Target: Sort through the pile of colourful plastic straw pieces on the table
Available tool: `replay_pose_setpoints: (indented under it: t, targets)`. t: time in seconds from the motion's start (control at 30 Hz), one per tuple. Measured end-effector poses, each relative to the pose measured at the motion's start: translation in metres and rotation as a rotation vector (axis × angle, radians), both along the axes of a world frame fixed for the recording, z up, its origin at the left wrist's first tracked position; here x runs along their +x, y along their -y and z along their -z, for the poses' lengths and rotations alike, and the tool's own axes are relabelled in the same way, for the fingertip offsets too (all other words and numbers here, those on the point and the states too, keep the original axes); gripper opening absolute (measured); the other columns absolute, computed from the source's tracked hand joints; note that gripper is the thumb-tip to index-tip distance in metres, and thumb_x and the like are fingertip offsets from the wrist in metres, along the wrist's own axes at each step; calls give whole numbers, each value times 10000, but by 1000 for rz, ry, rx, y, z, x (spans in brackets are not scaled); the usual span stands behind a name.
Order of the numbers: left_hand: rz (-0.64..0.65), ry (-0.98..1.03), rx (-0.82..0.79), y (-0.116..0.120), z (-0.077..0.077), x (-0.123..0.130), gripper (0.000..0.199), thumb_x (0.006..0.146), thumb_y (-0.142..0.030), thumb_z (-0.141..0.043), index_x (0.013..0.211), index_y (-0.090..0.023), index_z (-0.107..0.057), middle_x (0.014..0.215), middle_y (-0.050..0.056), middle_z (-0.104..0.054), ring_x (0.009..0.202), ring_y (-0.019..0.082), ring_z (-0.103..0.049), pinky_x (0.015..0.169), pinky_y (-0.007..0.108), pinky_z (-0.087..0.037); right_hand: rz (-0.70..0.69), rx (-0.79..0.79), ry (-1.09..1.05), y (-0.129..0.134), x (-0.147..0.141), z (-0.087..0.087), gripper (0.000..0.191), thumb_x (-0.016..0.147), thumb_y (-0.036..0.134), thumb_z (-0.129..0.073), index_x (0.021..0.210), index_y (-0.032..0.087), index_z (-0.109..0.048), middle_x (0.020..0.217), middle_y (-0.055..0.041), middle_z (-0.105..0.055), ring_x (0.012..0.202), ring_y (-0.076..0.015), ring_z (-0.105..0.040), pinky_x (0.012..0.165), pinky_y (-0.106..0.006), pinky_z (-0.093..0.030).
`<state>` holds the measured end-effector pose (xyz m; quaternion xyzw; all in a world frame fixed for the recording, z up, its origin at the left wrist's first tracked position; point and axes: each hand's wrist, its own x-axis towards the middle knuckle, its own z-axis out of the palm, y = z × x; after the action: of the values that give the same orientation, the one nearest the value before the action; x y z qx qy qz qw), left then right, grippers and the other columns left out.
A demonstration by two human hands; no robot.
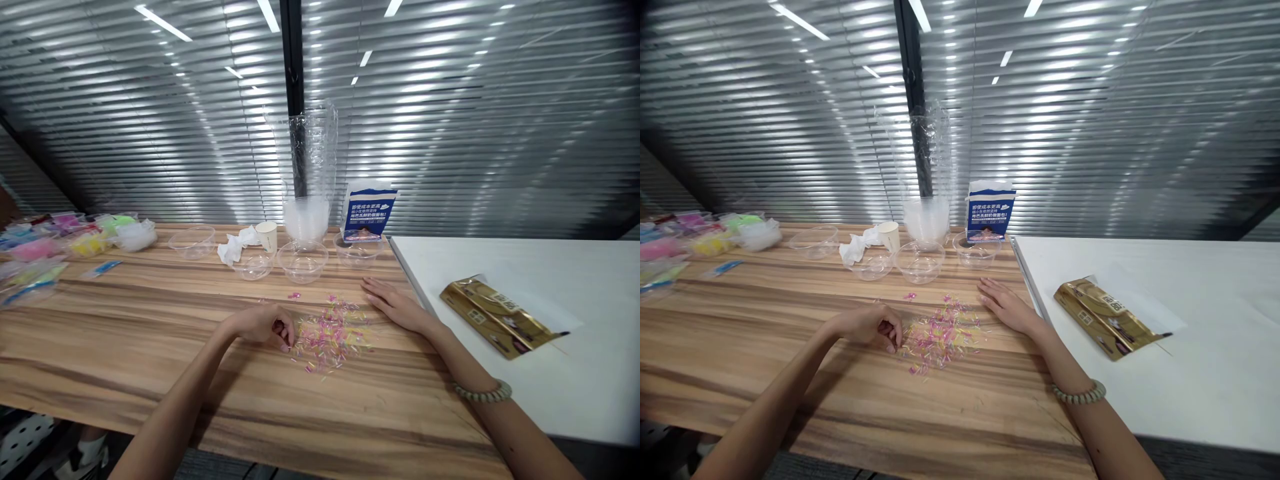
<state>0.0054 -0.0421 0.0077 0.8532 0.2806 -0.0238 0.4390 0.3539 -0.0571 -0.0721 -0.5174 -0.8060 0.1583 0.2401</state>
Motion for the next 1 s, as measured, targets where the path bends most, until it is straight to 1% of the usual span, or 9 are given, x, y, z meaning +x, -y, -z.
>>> replay_pose_setpoints:
  t: [0.1, 0.27, 0.43, 0.57, 0.63, 0.8, 0.9, 1.0]
  targets:
    - [25, 18, 6, 1, -2, 1, 87, 692, -156, -729, 776, -140, -717, 655, 5, -627, 566, 85, -479, 506, 165, -339, -4, -1, -1, -1, 1, 0, 568, 942, 557, -294, 1366, 221, -467, 1444, -70, -383, 1356, -243, -301, 1133, -486, -222]
    - [132, 94, -85, 8, -5, 6, 167, 734, -293, -743, 817, -150, -721, 708, 29, -643, 608, 97, -501, 535, 177, -352, -8, -3, 1, 0, 0, -2, 580, 940, 566, -284, 1367, 217, -465, 1446, -73, -378, 1359, -237, -296, 1135, -482, -218]
    - [184, 109, -85, 12, -2, 11, 120, 754, -258, -717, 784, -143, -715, 683, 22, -604, 603, 96, -489, 542, 185, -358, 6, -37, 17, 2, -1, -5, 600, 941, 568, -276, 1381, 197, -445, 1462, -73, -350, 1369, -233, -272, 1139, -477, -206]
    - [155, 47, -38, 10, -2, 9, 57, 735, -183, -708, 775, -143, -716, 679, 16, -612, 594, 92, -488, 528, 178, -350, 1, -31, 18, 2, -1, -4, 621, 937, 584, -261, 1380, 191, -447, 1462, -78, -351, 1368, -229, -275, 1141, -467, -204]
    - [146, 13, -7, 9, -3, 8, 63, 728, -158, -704, 788, -150, -723, 692, 15, -632, 592, 91, -496, 519, 176, -345, 3, -25, 15, 1, -1, -4, 632, 934, 591, -253, 1376, 185, -451, 1462, -81, -350, 1367, -230, -277, 1142, -464, -202]
    - [104, -10, -1, 11, -5, 7, 106, 689, -155, -744, 794, -155, -731, 670, 13, -656, 580, 93, -517, 499, 172, -337, 6, -30, 15, 2, -2, -5, 643, 935, 591, -249, 1369, 166, -460, 1457, -92, -356, 1366, -238, -280, 1141, -467, -202]
    - [70, -26, 11, 13, -2, 9, 116, 665, -159, -767, 773, -147, -729, 654, 13, -655, 564, 93, -513, 487, 174, -332, 2, -22, 7, 3, -2, -6, 623, 939, 580, -260, 1370, 178, -459, 1456, -85, -359, 1366, -238, -279, 1140, -472, -202]
    - [63, -17, 35, 13, 1, 9, 117, 646, -151, -784, 747, -147, -724, 631, 3, -639, 554, 90, -508, 481, 176, -324, 7, -19, -3, 2, -2, -5, 612, 937, 580, -271, 1368, 190, -464, 1449, -80, -373, 1363, -243, -285, 1138, -473, -211]
